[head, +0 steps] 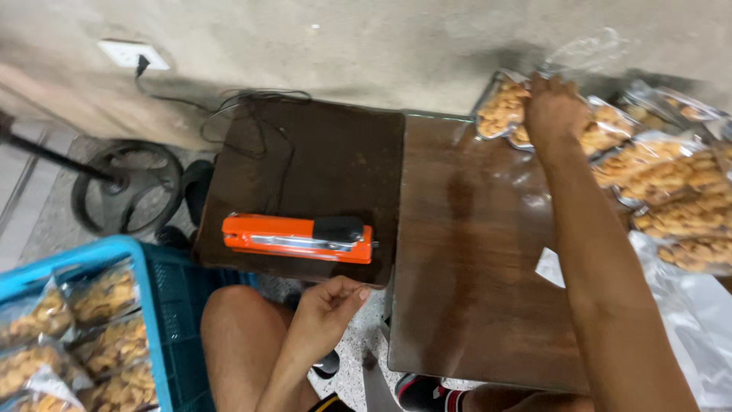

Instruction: The person seals multiple small transparent snack bags using an orange handheld heat sealer. After sealing, the bags are placed into a blue basket. Towards the end, the person gathers the sealed bags and places them into a larger white plastic bag.

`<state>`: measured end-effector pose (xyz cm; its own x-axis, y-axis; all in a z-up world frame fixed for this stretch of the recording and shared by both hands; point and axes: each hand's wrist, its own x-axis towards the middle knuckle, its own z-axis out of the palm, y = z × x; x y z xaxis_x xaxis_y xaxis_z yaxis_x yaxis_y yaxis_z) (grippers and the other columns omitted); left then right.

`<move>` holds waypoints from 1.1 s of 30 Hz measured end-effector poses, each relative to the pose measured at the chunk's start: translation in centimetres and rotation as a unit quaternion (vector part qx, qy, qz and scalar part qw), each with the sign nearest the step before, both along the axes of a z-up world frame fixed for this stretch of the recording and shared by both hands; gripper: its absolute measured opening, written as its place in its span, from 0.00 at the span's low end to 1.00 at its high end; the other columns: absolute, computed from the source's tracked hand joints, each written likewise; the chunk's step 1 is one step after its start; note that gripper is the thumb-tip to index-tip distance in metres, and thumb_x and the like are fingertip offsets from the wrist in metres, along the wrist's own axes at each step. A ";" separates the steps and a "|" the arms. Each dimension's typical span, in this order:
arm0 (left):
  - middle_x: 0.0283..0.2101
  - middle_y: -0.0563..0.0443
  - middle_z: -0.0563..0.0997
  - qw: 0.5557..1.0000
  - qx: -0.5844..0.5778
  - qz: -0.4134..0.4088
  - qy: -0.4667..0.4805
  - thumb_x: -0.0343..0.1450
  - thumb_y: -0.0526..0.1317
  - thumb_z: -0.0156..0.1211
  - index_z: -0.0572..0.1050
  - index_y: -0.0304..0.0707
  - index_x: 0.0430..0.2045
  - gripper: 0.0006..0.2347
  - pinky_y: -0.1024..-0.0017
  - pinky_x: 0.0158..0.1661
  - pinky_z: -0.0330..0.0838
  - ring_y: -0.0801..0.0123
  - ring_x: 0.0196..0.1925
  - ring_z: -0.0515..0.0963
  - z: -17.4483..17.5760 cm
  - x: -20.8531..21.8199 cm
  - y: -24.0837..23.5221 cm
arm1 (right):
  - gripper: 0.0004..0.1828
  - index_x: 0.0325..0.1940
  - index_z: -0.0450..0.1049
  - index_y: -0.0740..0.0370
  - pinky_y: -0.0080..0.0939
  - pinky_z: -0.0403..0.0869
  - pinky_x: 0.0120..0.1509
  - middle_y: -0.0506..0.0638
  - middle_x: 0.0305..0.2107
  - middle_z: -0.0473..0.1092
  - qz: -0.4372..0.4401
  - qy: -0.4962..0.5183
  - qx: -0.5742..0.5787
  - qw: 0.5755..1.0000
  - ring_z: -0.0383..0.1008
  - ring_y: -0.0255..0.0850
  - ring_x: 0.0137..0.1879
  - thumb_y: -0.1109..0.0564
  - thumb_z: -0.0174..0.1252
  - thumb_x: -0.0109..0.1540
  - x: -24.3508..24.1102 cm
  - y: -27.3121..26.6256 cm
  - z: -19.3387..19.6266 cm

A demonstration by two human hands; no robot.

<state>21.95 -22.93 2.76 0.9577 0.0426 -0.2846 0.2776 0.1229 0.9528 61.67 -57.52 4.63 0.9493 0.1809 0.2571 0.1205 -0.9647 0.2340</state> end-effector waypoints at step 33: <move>0.63 0.35 0.73 0.969 -0.044 -0.202 -0.137 0.63 0.47 0.76 0.60 0.27 0.67 0.41 0.60 0.63 0.64 0.52 0.65 0.71 -3.8 -0.3 -1.7 | 0.15 0.49 0.78 0.63 0.41 0.78 0.36 0.53 0.26 0.81 0.131 0.379 0.336 0.852 0.84 0.39 0.29 0.53 0.54 0.64 -28.5 10.4 9.3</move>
